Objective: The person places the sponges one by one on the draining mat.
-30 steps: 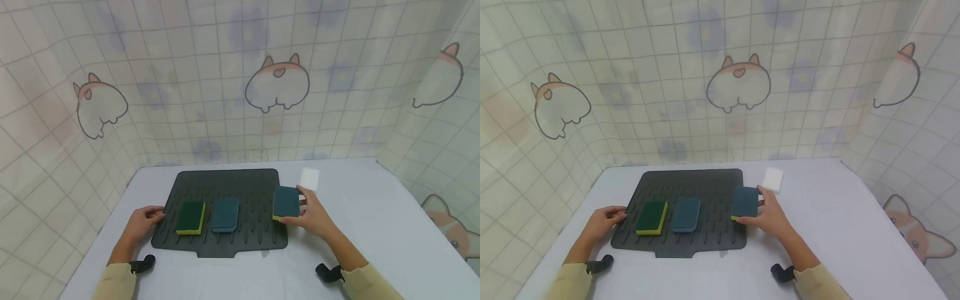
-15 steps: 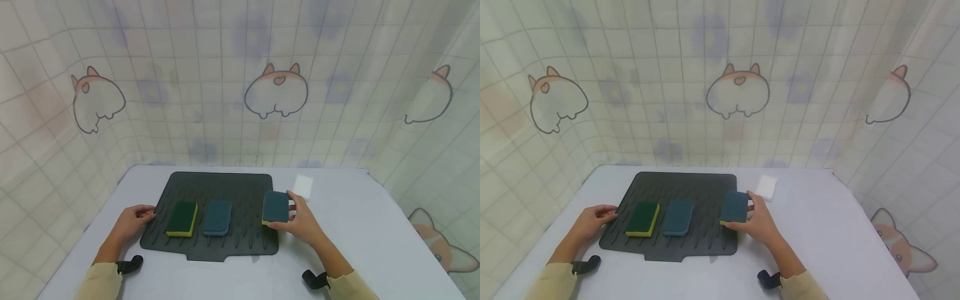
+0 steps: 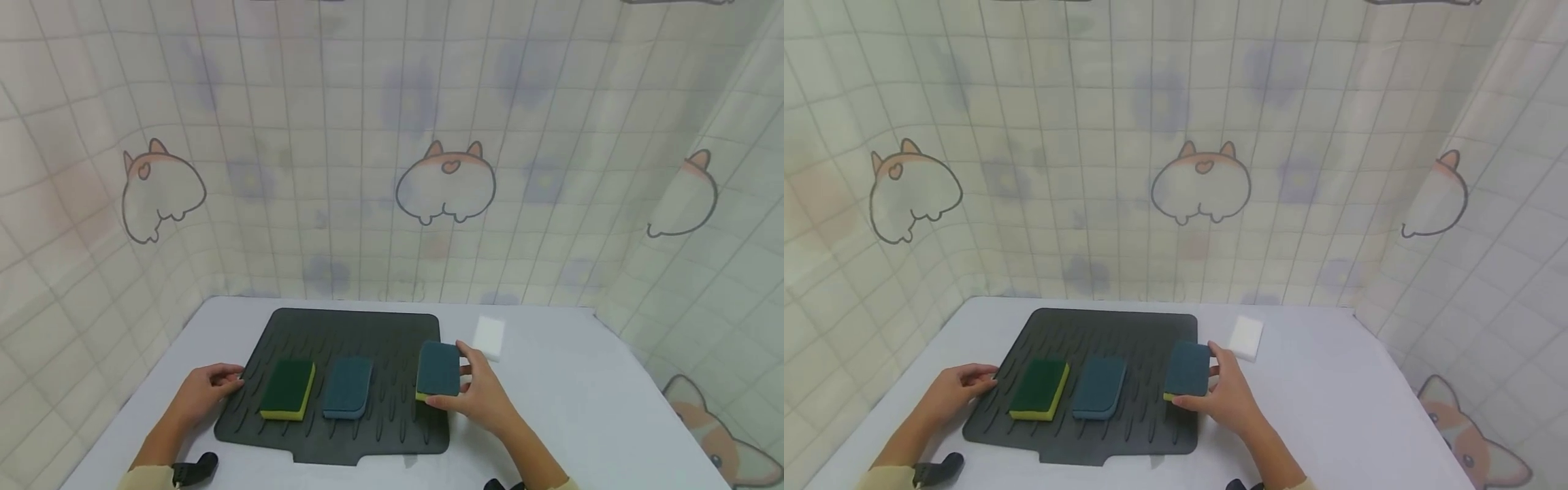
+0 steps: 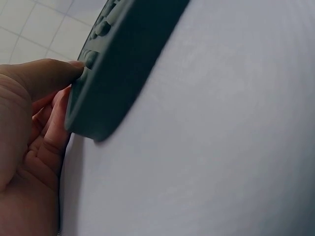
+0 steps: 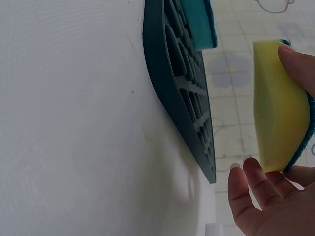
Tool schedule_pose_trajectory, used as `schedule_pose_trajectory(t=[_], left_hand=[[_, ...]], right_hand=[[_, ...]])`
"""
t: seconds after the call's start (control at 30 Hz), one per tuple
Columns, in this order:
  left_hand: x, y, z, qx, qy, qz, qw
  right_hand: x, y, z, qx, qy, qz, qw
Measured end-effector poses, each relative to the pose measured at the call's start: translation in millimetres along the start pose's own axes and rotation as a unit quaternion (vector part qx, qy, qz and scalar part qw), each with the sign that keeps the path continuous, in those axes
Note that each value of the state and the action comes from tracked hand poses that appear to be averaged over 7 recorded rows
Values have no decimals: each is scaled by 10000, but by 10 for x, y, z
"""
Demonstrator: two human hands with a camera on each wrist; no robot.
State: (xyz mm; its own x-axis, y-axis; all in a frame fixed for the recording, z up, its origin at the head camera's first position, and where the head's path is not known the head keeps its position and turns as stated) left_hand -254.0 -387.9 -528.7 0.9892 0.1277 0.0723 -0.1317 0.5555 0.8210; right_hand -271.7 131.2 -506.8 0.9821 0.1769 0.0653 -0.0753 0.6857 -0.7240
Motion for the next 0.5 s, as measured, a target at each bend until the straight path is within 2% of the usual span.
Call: schedule_pose_trajectory(t=[0.27, 0.5], left_hand=[[28, 1, 20, -52, -25, 6, 10000], [50, -2, -6, 90, 49, 11, 9999]], right_hand=[[35, -66, -27, 113, 29, 134, 9998], [23, -60, -54, 207, -86, 37, 9997]])
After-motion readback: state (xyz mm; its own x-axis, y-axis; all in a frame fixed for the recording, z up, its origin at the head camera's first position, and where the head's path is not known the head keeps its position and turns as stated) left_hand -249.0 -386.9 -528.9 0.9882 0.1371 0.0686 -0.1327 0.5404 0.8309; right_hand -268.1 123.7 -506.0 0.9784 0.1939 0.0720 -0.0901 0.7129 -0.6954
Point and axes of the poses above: each hand's wrist, its own x-axis away from the middle knuckle, its own z-axis out of the back of the hand, y = z × x, the point moved 6 cm from there along -x, towards the middle knuckle, and after that the axes turned 14 degrees about x, right-handed, at the moved point
